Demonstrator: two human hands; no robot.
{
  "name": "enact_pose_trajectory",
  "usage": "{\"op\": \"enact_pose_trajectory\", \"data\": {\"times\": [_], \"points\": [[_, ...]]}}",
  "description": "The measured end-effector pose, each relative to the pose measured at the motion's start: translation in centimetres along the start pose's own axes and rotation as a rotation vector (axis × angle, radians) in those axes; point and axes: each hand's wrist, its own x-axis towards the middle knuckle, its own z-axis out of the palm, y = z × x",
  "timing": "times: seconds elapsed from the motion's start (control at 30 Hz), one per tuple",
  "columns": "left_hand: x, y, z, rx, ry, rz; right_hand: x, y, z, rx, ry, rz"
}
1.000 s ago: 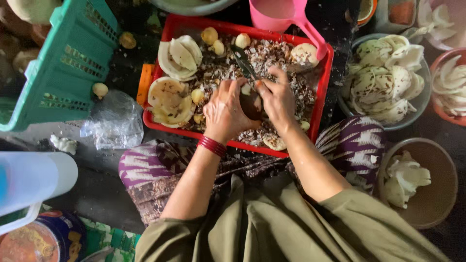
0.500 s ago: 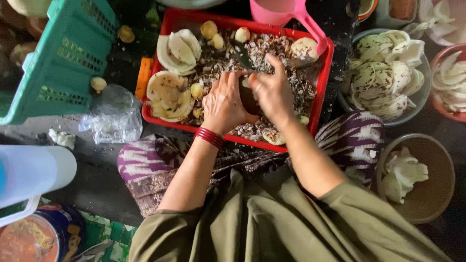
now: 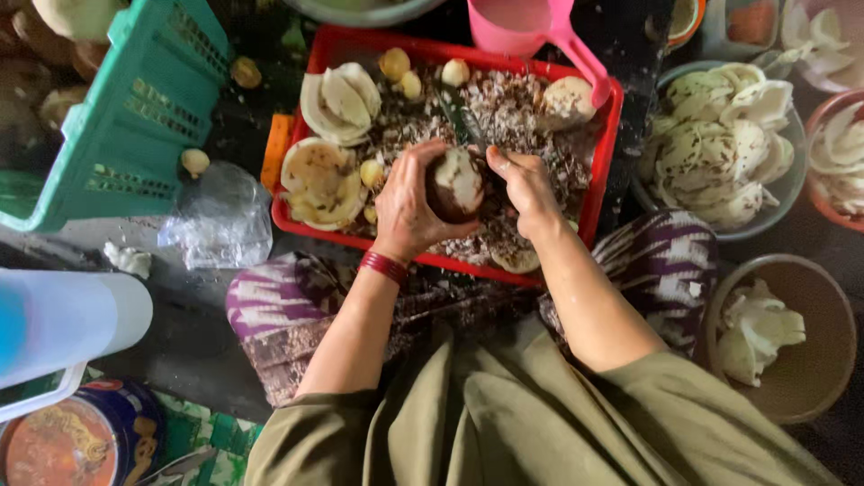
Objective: The person sits on the floor and peels the dark outer skin off coconuts using a small knife, working over a red tray that catches the shavings. They place finished coconuts into a bowl of water and pick up new unpeeled coconuts from a crate to continue.
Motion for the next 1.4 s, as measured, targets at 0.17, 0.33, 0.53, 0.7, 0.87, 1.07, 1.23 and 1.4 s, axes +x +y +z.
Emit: {"op": "enact_pose_trajectory", "data": {"times": [0.17, 0.33, 0.53, 0.7, 0.87, 1.07, 1.23, 1.4], "points": [[0.2, 0.0, 0.2, 0.017, 0.001, -0.212, -2.1, -1.4, 1.4, 0.043, 0.05, -0.238], [0.9, 0.3, -0.1, 0.06, -0.11, -0.278, -5.2, -2.8, 4.5, -0.902, 0.339, -0.739], [0.5, 0.3, -0.2, 0.054, -0.108, -0.175, -6.3, -7.0, 6.0, -0.51, 0.327, -0.534], [0.2, -0.2, 0.0, 0.017, -0.117, -0.168, -6.9, -7.0, 6.9, -0.711, 0.329, -0.383], [0.4, -0.4, 0.0, -0.005, -0.084, -0.137, -5.3, -3.8, 5.1, -0.678, 0.32, -0.713], [0.6, -0.4, -0.8, -0.056, -0.166, -0.007, -2.3, 0.6, 2.4, -0.343, 0.185, -0.157], [0.5, 0.0, -1.1, -0.012, -0.07, 0.021, -1.7, -0.8, 1.4, -0.284, 0.182, -0.276], [1.1, -0.1, -0.3, -0.024, -0.134, -0.201, -6.4, -2.3, 4.7, -0.941, 0.273, -1.012]]}}
